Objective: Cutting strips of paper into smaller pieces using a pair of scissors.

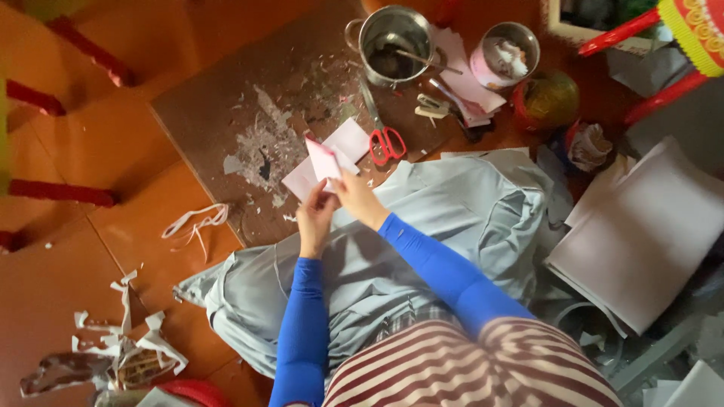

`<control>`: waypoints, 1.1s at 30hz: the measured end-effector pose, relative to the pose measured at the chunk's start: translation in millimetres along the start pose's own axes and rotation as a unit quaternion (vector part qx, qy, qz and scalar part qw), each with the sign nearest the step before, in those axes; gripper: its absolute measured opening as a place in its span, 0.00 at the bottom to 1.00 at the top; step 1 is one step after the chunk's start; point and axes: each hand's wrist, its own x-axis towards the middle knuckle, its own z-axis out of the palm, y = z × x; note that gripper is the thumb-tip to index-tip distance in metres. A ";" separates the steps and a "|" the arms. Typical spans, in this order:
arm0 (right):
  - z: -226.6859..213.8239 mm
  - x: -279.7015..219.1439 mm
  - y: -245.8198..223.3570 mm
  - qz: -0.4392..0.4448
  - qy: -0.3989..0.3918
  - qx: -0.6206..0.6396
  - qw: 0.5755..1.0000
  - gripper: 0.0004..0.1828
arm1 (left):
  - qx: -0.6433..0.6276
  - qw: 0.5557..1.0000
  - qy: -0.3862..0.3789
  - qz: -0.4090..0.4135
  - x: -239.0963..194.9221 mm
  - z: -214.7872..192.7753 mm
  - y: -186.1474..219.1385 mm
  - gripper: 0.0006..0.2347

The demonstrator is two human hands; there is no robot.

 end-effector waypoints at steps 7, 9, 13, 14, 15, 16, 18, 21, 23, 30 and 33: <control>-46.6 -10.0 -28.8 0.054 -0.131 0.264 0.954 0.19 | -0.197 0.970 0.140 0.011 -1.2 -27.1 -4.2 0.12; -50.3 -9.8 -28.0 0.041 -0.131 0.290 0.947 0.20 | -0.257 0.958 0.114 -0.058 -2.0 -23.9 1.6 0.12; -51.8 -12.4 -36.1 0.043 -0.141 0.300 0.943 0.18 | -0.264 0.956 0.116 -0.058 -4.1 -25.3 5.9 0.10; -53.3 -13.3 -41.0 0.057 -0.133 0.286 0.947 0.18 | -0.282 0.950 0.116 -0.074 -4.4 -25.1 7.6 0.09; -55.0 -14.1 -46.0 0.070 -0.125 0.271 0.952 0.19 | -0.299 0.943 0.115 -0.090 -4.5 -24.7 9.4 0.09; -52.9 -13.8 -40.8 0.072 -0.127 0.271 0.951 0.19 | -0.299 0.942 0.117 -0.092 -4.6 -24.2 8.9 0.09; -49.3 -13.3 -29.9 -0.024 -0.088 0.249 0.964 0.14 | -0.263 0.952 0.127 -0.089 -4.4 -22.8 8.0 0.08; -50.4 -16.2 -32.7 -0.016 -0.047 0.170 0.984 0.12 | -0.276 0.947 0.132 -0.099 -3.6 -21.0 8.2 0.09; -50.4 -18.1 -38.0 -0.045 -0.025 0.123 0.991 0.12 | -0.289 0.945 0.124 -0.092 -3.7 -19.4 2.7 0.08; -47.0 -23.3 -44.2 -0.078 0.003 0.070 0.995 0.11 | -0.281 0.953 0.108 -0.022 -5.6 -18.8 13.4 0.09; -46.8 -17.2 -38.0 -0.053 -0.014 0.070 0.996 0.09 | -0.279 0.954 0.099 -0.037 -7.0 -21.4 4.6 0.07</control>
